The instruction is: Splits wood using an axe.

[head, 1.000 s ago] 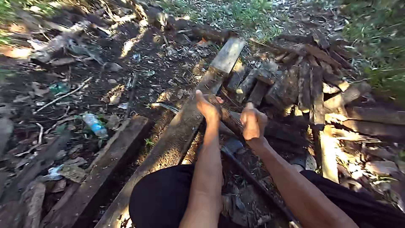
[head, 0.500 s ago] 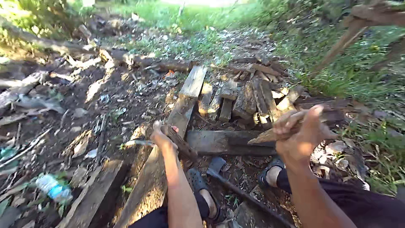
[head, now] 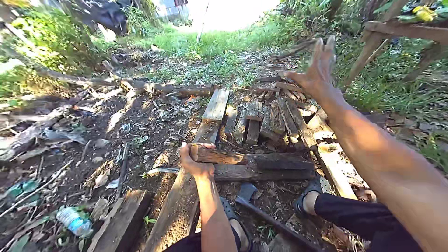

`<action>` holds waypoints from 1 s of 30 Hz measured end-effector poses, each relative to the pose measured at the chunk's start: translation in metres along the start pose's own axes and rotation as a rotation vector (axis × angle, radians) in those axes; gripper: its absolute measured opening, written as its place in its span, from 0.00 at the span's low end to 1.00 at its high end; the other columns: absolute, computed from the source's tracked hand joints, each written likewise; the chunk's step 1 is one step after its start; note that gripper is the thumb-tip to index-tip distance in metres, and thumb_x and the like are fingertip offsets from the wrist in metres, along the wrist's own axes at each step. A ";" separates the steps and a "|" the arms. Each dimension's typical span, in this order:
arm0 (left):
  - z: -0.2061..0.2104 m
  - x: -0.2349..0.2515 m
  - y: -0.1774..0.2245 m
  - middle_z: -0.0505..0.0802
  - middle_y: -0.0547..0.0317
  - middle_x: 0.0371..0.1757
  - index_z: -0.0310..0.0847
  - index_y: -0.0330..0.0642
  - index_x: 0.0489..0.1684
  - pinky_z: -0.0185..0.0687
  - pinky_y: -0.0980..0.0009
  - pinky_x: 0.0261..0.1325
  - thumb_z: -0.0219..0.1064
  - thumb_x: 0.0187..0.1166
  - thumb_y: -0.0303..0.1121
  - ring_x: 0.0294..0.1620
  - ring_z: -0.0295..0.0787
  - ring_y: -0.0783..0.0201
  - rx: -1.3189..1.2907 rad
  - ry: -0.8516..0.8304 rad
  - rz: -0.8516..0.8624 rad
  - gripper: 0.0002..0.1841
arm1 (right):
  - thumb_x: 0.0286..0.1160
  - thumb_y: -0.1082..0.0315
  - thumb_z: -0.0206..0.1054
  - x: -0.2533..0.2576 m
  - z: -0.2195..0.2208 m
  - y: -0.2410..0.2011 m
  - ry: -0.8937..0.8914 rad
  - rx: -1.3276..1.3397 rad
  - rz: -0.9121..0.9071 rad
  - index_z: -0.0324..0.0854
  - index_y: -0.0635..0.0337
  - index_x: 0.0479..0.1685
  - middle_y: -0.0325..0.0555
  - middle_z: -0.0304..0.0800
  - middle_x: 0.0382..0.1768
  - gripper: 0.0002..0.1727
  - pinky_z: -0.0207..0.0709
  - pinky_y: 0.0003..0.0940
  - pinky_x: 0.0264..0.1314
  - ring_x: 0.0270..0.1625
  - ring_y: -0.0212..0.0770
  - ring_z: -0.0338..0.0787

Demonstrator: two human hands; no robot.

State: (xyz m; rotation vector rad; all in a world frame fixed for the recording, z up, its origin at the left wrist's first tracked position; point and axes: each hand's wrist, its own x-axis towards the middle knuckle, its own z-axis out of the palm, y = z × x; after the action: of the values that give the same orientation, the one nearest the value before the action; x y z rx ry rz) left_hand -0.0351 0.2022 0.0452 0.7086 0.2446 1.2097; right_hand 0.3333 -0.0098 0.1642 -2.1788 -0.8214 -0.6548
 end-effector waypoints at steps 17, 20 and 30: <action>-0.042 -0.004 -0.035 0.84 0.60 0.20 0.83 0.49 0.25 0.89 0.49 0.42 0.33 0.80 0.76 0.26 0.87 0.57 -0.176 -0.401 -0.356 0.43 | 0.59 0.35 0.80 -0.282 0.112 -0.093 -0.976 0.475 -0.148 0.73 0.51 0.81 0.48 0.86 0.69 0.48 0.78 0.57 0.75 0.70 0.46 0.86; -0.044 -0.001 -0.043 0.86 0.58 0.19 0.84 0.48 0.24 0.90 0.47 0.40 0.34 0.77 0.79 0.25 0.88 0.55 -0.144 -0.394 -0.452 0.45 | 0.74 0.39 0.72 -0.307 0.130 -0.084 -0.905 0.544 -0.108 0.82 0.55 0.71 0.48 0.91 0.60 0.34 0.82 0.53 0.70 0.62 0.44 0.90; -0.157 -0.012 -0.108 0.92 0.45 0.60 0.72 0.41 0.74 0.86 0.49 0.54 0.27 0.85 0.72 0.56 0.91 0.50 0.118 0.371 -0.622 0.46 | 0.70 0.35 0.69 -0.358 0.130 -0.065 -1.054 0.256 0.063 0.86 0.56 0.50 0.52 0.92 0.40 0.31 0.82 0.66 0.52 0.47 0.56 0.92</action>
State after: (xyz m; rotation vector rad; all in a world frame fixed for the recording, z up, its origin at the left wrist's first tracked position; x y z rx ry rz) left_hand -0.0397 0.2302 -0.1441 0.4500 0.7897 0.7208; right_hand 0.0735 -0.0034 -0.1212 -2.2142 -1.2360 0.6928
